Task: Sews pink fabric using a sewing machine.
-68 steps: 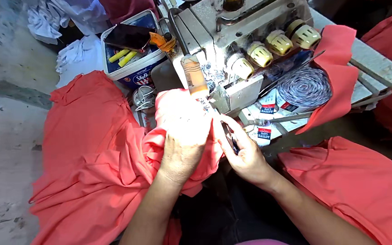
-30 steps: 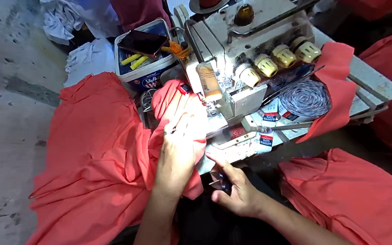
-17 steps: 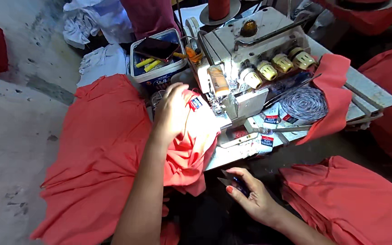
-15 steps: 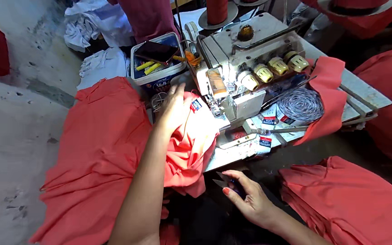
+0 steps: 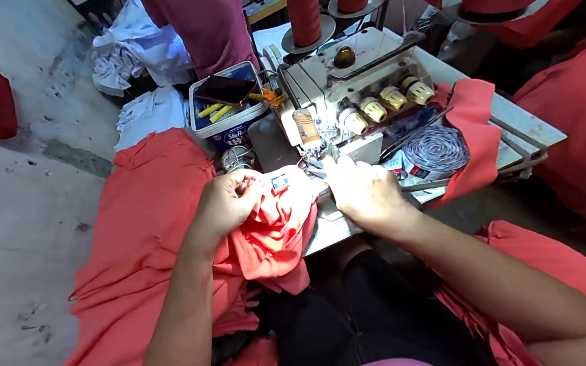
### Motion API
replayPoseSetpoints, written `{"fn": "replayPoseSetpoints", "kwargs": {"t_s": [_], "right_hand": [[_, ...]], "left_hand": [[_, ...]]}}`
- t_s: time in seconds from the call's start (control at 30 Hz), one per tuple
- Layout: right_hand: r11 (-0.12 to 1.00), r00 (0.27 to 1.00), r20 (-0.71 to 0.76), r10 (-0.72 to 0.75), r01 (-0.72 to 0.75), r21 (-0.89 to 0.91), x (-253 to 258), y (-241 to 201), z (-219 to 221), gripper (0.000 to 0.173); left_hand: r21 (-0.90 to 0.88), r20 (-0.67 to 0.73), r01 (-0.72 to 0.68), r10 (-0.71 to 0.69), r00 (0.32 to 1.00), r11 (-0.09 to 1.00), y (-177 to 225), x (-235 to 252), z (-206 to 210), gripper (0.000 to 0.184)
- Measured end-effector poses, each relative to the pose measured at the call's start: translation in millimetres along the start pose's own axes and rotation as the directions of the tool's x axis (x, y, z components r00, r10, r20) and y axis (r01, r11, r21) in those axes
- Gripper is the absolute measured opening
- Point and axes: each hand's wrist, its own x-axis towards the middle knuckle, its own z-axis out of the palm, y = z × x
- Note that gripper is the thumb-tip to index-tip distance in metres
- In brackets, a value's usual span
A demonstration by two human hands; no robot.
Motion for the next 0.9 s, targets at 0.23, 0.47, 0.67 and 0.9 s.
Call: {"fn": "replayPoseSetpoints", "kwargs": {"t_s": [0.23,0.47,0.67,0.9], "right_hand": [[0.994,0.995,0.031,-0.095,0.096,-0.045,20.8,-13.1,8.6,0.033],[0.987,0.979,-0.198,-0.057,0.086,0.138,7.7,-9.6,7.7,0.027],[0.958,0.962,-0.256,-0.099,0.162,0.237,-12.0,-34.5,-3.9,0.02],[0.967,0.959,-0.246,-0.137,0.183,0.176,-9.8,-36.8,2.4,0.019]], "left_hand": [[-0.058,-0.106,-0.042,0.036,0.994,0.997,2.8,-5.7,11.2,0.006],[-0.499,-0.013,0.159,-0.191,0.982,0.852,15.5,-13.0,17.4,0.006],[-0.685,0.056,0.24,-0.278,0.959,0.688,30.1,-16.5,30.7,0.014],[-0.67,0.065,0.245,-0.273,0.96,0.7,31.4,-19.4,35.7,0.014]]}}
